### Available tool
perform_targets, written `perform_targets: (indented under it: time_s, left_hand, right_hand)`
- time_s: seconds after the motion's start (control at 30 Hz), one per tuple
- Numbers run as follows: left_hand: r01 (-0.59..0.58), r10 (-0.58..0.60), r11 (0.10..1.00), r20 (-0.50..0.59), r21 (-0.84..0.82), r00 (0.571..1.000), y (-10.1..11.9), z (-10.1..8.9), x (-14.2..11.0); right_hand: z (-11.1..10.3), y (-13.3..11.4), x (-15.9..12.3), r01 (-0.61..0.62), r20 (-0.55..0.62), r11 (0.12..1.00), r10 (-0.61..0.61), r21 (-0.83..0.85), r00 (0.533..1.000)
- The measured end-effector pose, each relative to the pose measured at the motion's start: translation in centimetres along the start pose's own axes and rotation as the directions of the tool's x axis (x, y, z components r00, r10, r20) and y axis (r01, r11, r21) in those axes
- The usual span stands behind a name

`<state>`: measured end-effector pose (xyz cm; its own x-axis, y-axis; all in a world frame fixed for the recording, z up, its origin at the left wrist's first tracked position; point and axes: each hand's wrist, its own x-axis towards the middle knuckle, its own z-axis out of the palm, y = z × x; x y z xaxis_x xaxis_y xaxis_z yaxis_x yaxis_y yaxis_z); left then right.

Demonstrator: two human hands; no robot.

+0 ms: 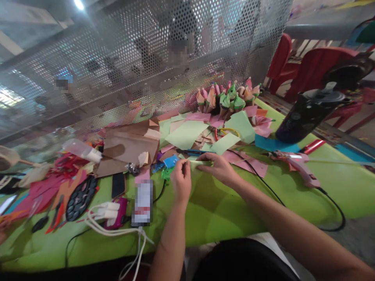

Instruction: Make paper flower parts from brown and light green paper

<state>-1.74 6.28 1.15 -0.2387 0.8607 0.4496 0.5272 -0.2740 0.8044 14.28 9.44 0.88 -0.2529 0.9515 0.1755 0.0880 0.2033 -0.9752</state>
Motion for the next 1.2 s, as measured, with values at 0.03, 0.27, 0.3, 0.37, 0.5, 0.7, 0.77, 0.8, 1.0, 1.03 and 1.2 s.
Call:
perform_targets:
  time_s: [0.03,0.27,0.3,0.37,0.5,0.7,0.77,0.8,1.0,1.03,1.2]
  left_hand:
    - [0.01,-0.01,1.0,0.011,-0.029,1.0,0.1,0.0,0.0]
    - [0.177,-0.132,0.955,0.194,-0.237,0.972,0.4,-0.4,0.3]
    - [0.211,-0.153,0.943,0.228,-0.256,0.962,0.3,-0.4,0.4]
    - [0.269,-0.194,0.92,0.265,-0.285,0.944,0.3,-0.3,0.6]
    - [0.31,-0.245,0.902,0.235,-0.301,0.941,0.1,-0.1,1.1]
    - [0.343,-0.285,0.88,0.211,-0.329,0.935,0.0,-0.2,1.3]
    - [0.347,-0.287,0.872,0.214,-0.345,0.934,-0.1,-0.2,1.3]
    - [0.348,-0.289,0.869,0.211,-0.352,0.934,-0.1,-0.2,1.2]
    - [0.382,-0.33,0.829,0.194,-0.409,0.924,-0.6,0.0,1.0]
    - [0.384,-0.331,0.825,0.196,-0.415,0.923,-0.6,0.0,1.0]
    - [0.39,-0.329,0.82,0.213,-0.419,0.92,-0.6,0.0,0.9]
  right_hand:
    - [0.0,0.1,0.1,-0.028,-0.006,0.999,0.028,0.019,1.0]
    - [-0.3,0.1,0.2,-0.054,-0.014,0.989,0.056,0.139,0.998]
    - [-0.3,0.0,0.2,-0.056,-0.011,0.989,0.058,0.14,0.998]
    - [-0.4,-0.1,0.2,-0.062,-0.004,0.989,0.063,0.131,0.998]
    - [-0.6,-0.5,0.2,-0.028,-0.048,0.995,0.033,0.099,0.998]
    - [-0.8,-0.5,0.4,-0.013,-0.133,0.997,0.024,0.079,0.991]
    - [-0.8,-0.4,0.4,-0.028,-0.13,0.996,0.039,0.09,0.991]
    - [-0.9,-0.4,0.4,-0.032,-0.127,0.994,0.046,0.107,0.991]
    - [-1.0,-0.4,0.4,-0.038,-0.09,0.975,0.059,0.221,0.994]
    - [-1.0,-0.3,0.4,-0.042,-0.089,0.976,0.062,0.213,0.994]
    - [-0.9,-0.1,0.4,-0.05,-0.106,0.98,0.071,0.19,0.992]
